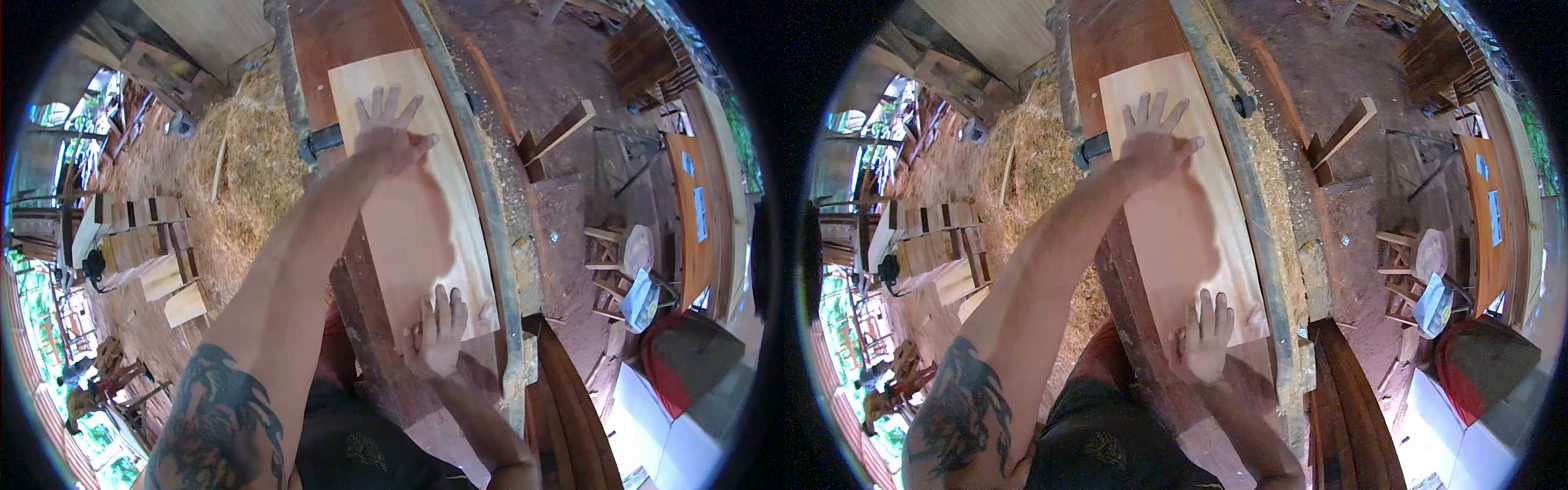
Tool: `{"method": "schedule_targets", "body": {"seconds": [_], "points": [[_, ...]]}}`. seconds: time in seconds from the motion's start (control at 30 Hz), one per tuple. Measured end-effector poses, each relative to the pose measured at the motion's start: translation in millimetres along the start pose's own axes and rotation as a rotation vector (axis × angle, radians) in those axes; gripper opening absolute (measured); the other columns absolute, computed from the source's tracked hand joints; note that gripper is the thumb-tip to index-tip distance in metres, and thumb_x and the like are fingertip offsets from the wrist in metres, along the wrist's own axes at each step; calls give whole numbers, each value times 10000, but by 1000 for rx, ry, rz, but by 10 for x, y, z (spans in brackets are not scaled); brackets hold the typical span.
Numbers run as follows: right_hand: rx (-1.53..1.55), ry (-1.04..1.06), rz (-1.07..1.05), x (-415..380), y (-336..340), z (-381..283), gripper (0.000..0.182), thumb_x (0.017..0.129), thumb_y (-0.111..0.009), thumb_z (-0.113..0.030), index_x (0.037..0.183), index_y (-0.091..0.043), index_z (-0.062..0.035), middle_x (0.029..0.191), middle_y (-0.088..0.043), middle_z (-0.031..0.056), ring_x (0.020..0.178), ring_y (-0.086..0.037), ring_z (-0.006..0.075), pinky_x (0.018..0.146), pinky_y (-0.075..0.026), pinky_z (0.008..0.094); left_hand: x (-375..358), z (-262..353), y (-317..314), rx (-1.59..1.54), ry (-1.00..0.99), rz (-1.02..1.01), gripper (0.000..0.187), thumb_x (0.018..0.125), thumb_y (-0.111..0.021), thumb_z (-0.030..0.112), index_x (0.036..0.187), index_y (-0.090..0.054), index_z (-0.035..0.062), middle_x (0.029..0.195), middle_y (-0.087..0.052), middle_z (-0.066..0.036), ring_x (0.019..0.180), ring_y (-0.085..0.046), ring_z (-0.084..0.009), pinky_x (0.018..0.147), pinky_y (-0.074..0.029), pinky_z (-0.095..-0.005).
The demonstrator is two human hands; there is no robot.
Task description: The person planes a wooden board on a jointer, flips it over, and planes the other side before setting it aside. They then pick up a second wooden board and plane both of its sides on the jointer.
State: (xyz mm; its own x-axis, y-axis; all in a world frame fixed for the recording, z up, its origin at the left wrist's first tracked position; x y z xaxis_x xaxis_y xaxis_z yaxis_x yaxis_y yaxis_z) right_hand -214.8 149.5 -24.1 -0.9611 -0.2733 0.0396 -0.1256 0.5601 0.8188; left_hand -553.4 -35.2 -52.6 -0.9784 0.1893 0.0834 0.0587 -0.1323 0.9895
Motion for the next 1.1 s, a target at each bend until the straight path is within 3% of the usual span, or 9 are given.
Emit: {"method": "schedule_targets", "body": {"seconds": [0.1,0.3,0.93,1.03,1.1], "points": [[-64,-17,-36,144,-139,-87,773,905,-708,-331,1557,-459,2,1677,-291,316,1535,-210,629,1176,-176,796,88,-81,-23,27,5,1,874,1004,-479,745,1688,-299,231,1751,-196,-206,1621,-123,-453,1273,-64,-717],[-86,-47,-23,447,-227,-113,757,927,-666,-373,1561,-472,-9,1659,-320,322,1538,-224,611,1201,-156,760,325,-245,-77,80,11,5,876,1001,-439,774,1695,-285,262,1757,-194,-190,1627,-116,-437,1283,-74,-701],[-178,-30,67,1510,-423,-225,759,919,-696,-442,1524,-528,-15,1649,-355,307,1519,-261,604,1163,-228,755,1197,-936,-261,132,-52,178,937,958,-399,844,1678,-343,248,1717,-289,-183,1588,-222,-442,1235,-157,-765],[-194,-31,72,1709,-447,-256,762,920,-697,-452,1526,-527,-21,1657,-350,295,1516,-268,602,1162,-232,757,1304,-968,-171,168,-38,167,816,1004,-526,708,1632,-423,197,1693,-332,-193,1561,-281,-450,1247,-222,-705],[-194,-48,50,1851,-471,-268,773,919,-700,-467,1530,-525,-28,1668,-334,284,1517,-266,601,1166,-231,759,1413,-1063,-119,38,-31,88,849,994,-513,699,1627,-429,139,1702,-301,-252,1567,-249,-508,1246,-172,-729]]}}
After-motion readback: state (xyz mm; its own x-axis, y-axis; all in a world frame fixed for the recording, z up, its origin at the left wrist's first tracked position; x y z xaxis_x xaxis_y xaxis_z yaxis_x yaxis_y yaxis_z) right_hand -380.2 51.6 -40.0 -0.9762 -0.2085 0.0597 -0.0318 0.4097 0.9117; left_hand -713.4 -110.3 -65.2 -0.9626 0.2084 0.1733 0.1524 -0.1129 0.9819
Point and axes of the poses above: each hand's wrist, its own x-axis towards the middle knuckle, its own y-axis out of the back of the hand, z = x × y, the point moved 3 cm from there along x, towards the middle knuckle
